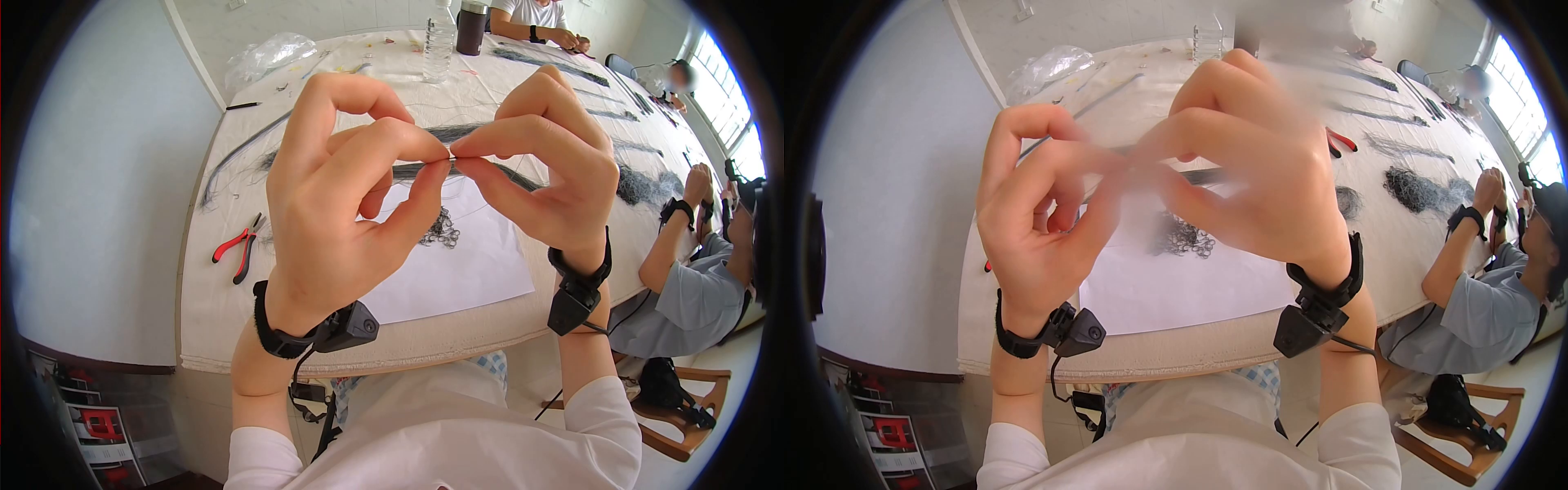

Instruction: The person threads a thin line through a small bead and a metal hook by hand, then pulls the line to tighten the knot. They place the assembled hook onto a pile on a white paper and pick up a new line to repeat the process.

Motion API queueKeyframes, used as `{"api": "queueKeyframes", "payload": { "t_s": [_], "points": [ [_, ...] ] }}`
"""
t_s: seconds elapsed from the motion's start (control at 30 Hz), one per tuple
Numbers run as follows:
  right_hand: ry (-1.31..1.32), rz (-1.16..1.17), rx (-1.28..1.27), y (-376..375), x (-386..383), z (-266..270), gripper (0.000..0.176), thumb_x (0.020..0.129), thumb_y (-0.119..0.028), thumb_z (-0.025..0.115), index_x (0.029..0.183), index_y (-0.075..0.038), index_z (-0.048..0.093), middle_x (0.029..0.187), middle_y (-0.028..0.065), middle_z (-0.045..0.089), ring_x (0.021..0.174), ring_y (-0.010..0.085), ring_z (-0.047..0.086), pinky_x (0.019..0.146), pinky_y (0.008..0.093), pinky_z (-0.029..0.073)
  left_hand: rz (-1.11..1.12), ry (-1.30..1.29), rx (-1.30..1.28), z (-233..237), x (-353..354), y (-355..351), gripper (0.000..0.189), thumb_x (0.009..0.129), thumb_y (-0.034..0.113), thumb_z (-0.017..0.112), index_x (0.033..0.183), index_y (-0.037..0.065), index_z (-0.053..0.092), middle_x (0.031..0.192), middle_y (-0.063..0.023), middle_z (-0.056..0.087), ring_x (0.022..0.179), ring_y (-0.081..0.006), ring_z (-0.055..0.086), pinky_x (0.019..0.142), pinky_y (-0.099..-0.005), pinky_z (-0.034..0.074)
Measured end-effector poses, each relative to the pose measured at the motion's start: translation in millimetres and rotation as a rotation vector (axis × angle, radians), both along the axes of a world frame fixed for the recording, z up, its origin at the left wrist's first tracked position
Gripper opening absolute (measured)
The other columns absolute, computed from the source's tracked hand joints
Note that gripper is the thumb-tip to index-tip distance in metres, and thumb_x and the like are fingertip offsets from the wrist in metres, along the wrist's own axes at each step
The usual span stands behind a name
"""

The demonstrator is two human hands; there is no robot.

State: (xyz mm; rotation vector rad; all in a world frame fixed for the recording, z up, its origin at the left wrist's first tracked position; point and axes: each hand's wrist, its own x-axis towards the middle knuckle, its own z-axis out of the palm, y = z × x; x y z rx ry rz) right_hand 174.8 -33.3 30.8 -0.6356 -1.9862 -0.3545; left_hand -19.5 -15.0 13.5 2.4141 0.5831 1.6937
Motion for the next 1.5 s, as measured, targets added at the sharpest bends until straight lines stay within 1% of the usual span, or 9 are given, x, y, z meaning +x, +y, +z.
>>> {"api": "queueKeyframes", "payload": {
  "t_s": [0.33,0.53,0.63,0.7,0.83,0.9,1.1,1.33,1.5],
  "points": [
    [0.005,-0.013,0.012,-0.7,-1.8,-0.2,0.027,0.054,0.004,0.078,0.079,-0.004,0.072,0.073,0.003,0.052,0.067,0.0144,0.049,0.055,0.024,0.038,0.017,-0.013,0.025,0.3,0.1,0.1,0.02,0.066,-0.007,0.072,0.083,0.004,0.068,0.095,-0.0032,0.052,0.05,-0.0015,0.031,0.047,-0.0166,0.024],
    [-0.035,-0.036,0.079,0.2,-1.5,-0.3,0.027,0.055,0.003,0.079,0.08,-0.004,0.072,0.071,0.0018,0.052,0.066,0.0147,0.049,0.055,0.0246,0.037,0.013,-0.003,0.029,-0.8,-1.6,1.1,0.019,0.067,-0.005,0.072,0.083,0.004,0.068,0.092,-0.0026,0.053,0.051,-0.0021,0.032,0.047,-0.0174,0.023],
    [-0.015,-0.008,0.06,-0.2,-1.8,-0.2,0.028,0.056,0.001,0.078,0.083,-0.003,0.071,0.072,0.0019,0.053,0.067,0.0149,0.048,0.056,0.0249,0.037,-0.003,-0.008,-0.007,0.1,-1.0,-1.6,0.018,0.068,-0.005,0.072,0.083,0.004,0.067,0.09,-0.0023,0.053,0.052,-0.0024,0.033,0.047,-0.0176,0.023],
    [0.0,0.004,-0.028,-2.3,-2.9,3.0,0.028,0.058,0.001,0.077,0.085,-0.003,0.07,0.073,0.0027,0.056,0.067,0.0149,0.049,0.057,0.0249,0.038,-0.011,-0.016,-0.03,0.0,-0.4,-2.4,0.018,0.069,-0.006,0.071,0.083,0.004,0.066,0.09,-0.0022,0.053,0.053,-0.0025,0.033,0.047,-0.0177,0.024],
    [0.0,0.013,-0.034,-2.9,-3.1,2.9,0.027,0.059,0.001,0.074,0.085,-0.003,0.069,0.074,0.0034,0.057,0.067,0.0148,0.049,0.057,0.025,0.038,-0.034,-0.028,-0.038,-0.9,-0.3,-1.9,0.018,0.07,-0.008,0.069,0.083,0.004,0.066,0.089,-0.0021,0.052,0.053,-0.0027,0.033,0.047,-0.0176,0.024],
    [-0.034,0.021,-0.016,-1.6,-1.8,2.2,0.025,0.059,0.003,0.072,0.082,-0.004,0.069,0.073,0.0033,0.057,0.066,0.0147,0.05,0.057,0.0253,0.038,-0.039,-0.032,-0.037,-1.3,0.0,-1.9,0.018,0.07,-0.008,0.069,0.083,0.004,0.065,0.089,-0.002,0.052,0.053,-0.0028,0.033,0.047,-0.0175,0.024],
    [-0.005,0.011,-0.026,-0.8,-3.1,-0.5,0.023,0.058,0.004,0.071,0.079,-0.004,0.068,0.072,0.0031,0.057,0.066,0.0143,0.05,0.057,0.0239,0.039,-0.038,-0.039,-0.039,-1.5,0.2,-1.7,0.018,0.07,-0.008,0.069,0.083,0.004,0.065,0.089,-0.0019,0.052,0.054,-0.0027,0.033,0.047,-0.0172,0.024],
    [0.022,0.039,-0.04,-1.6,-3.6,1.6,0.023,0.059,0.007,0.07,0.08,-0.002,0.066,0.073,0.0039,0.058,0.065,0.014,0.051,0.056,0.0233,0.039,-0.021,-0.035,-0.023,-1.5,0.9,-0.9,0.017,0.069,-0.008,0.069,0.081,0.003,0.065,0.089,-0.0021,0.052,0.053,-0.0028,0.033,0.047,-0.0174,0.024],
    [-0.001,0.026,0.0,-0.7,-2.3,0.4,0.023,0.059,0.009,0.069,0.079,-0.002,0.065,0.072,0.0045,0.059,0.066,0.0141,0.05,0.056,0.0229,0.039,-0.015,-0.035,-0.037,-1.6,1.5,-1.3,0.018,0.068,-0.008,0.069,0.081,0.003,0.064,0.089,-0.002,0.052,0.053,-0.0027,0.033,0.047,-0.0175,0.024]
  ]
}}
